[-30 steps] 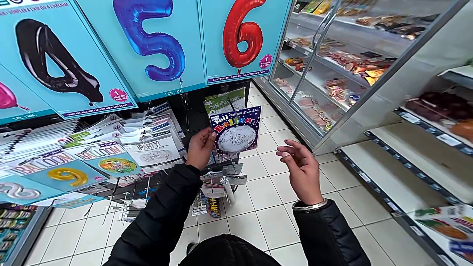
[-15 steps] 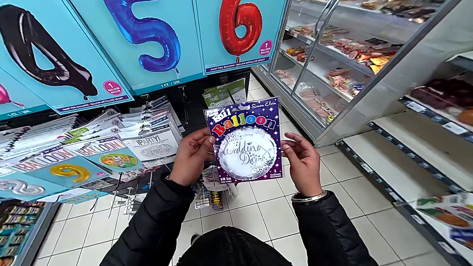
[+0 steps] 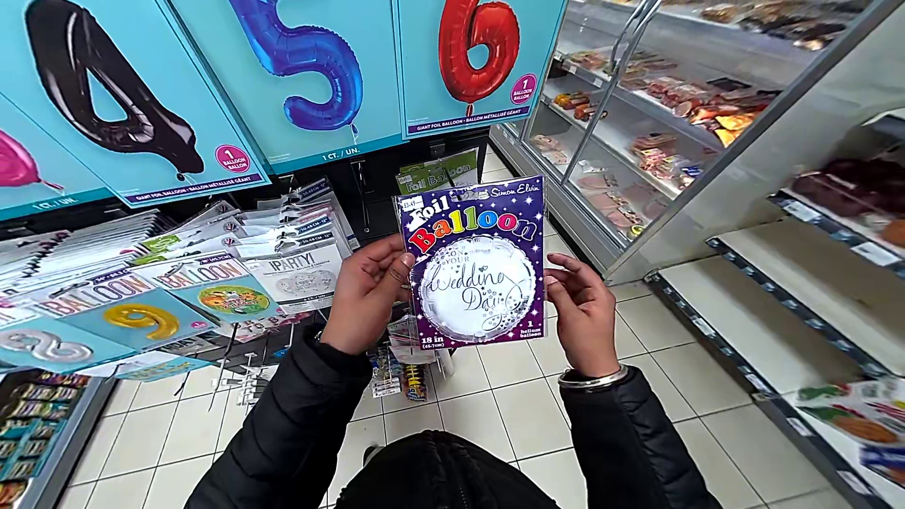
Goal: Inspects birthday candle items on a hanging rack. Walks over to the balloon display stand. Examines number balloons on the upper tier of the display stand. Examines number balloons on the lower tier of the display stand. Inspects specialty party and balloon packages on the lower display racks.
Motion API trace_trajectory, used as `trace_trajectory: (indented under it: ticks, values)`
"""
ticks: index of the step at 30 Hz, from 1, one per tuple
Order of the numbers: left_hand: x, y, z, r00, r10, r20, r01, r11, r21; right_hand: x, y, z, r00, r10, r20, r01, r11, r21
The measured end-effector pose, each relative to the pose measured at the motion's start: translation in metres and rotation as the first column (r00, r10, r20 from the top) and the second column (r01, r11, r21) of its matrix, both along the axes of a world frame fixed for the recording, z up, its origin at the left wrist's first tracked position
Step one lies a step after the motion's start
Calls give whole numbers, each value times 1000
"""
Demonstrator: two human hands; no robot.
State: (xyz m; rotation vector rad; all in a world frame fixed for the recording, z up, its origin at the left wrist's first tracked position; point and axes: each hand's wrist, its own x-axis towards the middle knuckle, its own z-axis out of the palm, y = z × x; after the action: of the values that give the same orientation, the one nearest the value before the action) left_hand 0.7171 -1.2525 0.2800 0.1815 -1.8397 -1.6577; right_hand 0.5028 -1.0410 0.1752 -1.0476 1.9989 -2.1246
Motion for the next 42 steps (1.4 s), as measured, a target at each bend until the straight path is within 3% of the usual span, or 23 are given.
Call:
trace_trajectory:
  ticks: [11,23,29,35,42]
  values:
    - [-1,0,-2,1000,-5,15,5,1000,-8,15,5,13,999,-12,33,11,999,38]
    - [-7,-3,-9,999,-2,51,2,1000,-16,2,2,12,1000,-5,-3,5,998,-60]
    - [-8,-2,-10,998,7,66,-6,1000,-21,17,8,19,999,-27,33,26,1000,16]
    - [-17,-11,-25,992,36,117,-32,999,-36,3,5,12,1000,-17,10,17,999,-38]
    - [-29,-15,-40,977,112,181,-98,991,-87,15,15,20,998,-38,45,37,999,26]
